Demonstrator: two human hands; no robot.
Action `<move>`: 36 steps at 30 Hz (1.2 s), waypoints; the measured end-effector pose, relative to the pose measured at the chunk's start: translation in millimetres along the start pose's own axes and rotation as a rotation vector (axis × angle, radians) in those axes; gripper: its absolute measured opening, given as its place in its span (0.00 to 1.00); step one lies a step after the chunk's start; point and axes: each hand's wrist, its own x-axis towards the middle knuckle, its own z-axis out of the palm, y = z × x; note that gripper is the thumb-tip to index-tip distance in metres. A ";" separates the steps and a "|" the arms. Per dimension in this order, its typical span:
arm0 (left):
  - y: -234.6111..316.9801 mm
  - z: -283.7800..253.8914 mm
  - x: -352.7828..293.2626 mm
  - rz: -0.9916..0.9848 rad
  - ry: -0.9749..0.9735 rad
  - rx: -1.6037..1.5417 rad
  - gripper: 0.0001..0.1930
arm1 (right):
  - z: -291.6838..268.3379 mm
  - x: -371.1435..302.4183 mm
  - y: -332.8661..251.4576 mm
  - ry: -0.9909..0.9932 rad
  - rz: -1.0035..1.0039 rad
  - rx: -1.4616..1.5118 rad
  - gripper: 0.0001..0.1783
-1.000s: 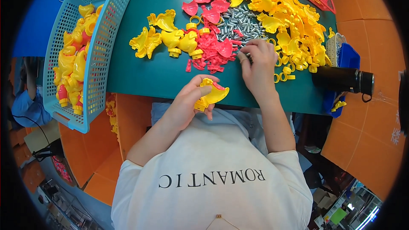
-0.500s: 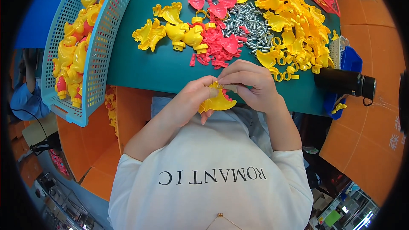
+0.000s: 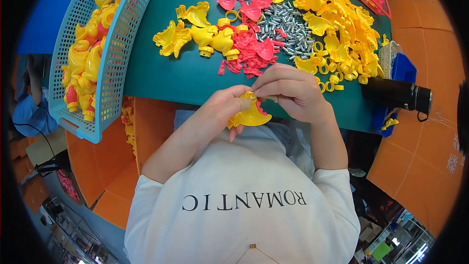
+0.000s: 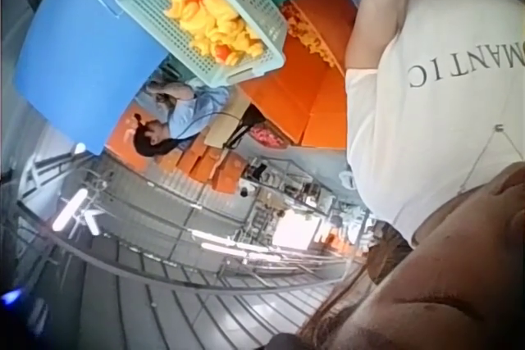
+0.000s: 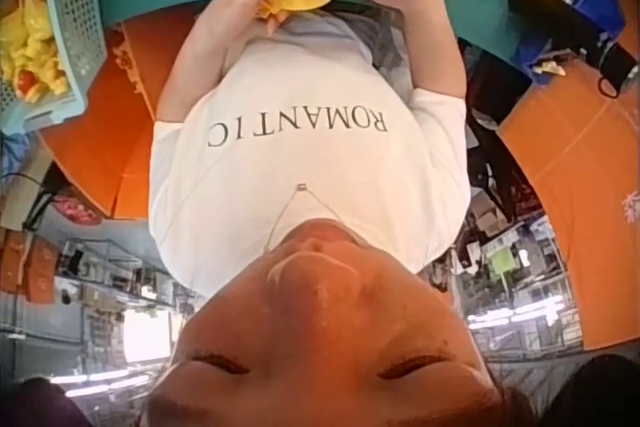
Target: Assembling small plastic toy ducks by connecting multiple colored pieces and metal components.
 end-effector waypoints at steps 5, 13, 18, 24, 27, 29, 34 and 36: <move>0.7 -0.3 -2.6 -0.010 -0.023 0.005 0.15 | -1.4 1.0 -1.4 -0.011 -0.008 0.009 0.14; 7.9 -1.2 -4.4 0.024 -0.005 0.031 0.15 | -2.4 6.0 -2.0 -0.053 -0.018 -0.022 0.15; -0.3 2.1 -8.9 0.077 0.008 0.066 0.15 | 1.3 5.5 -11.0 0.000 0.299 0.191 0.10; -9.7 0.5 -13.3 0.175 0.124 0.150 0.14 | 20.8 15.4 -14.4 0.087 0.645 0.498 0.06; -10.0 -3.8 -24.5 0.238 0.166 0.175 0.14 | 36.2 23.3 -14.3 0.139 0.299 0.150 0.05; -11.4 -9.6 -30.1 0.255 0.173 0.169 0.13 | 46.5 24.4 -8.0 0.140 0.345 0.162 0.05; -16.8 -26.3 -39.9 0.199 0.219 0.074 0.12 | 55.6 33.3 -1.5 0.028 0.518 0.319 0.04; -7.5 -34.3 -43.5 0.219 0.271 -0.065 0.12 | 37.3 50.6 -9.1 0.147 0.520 0.196 0.07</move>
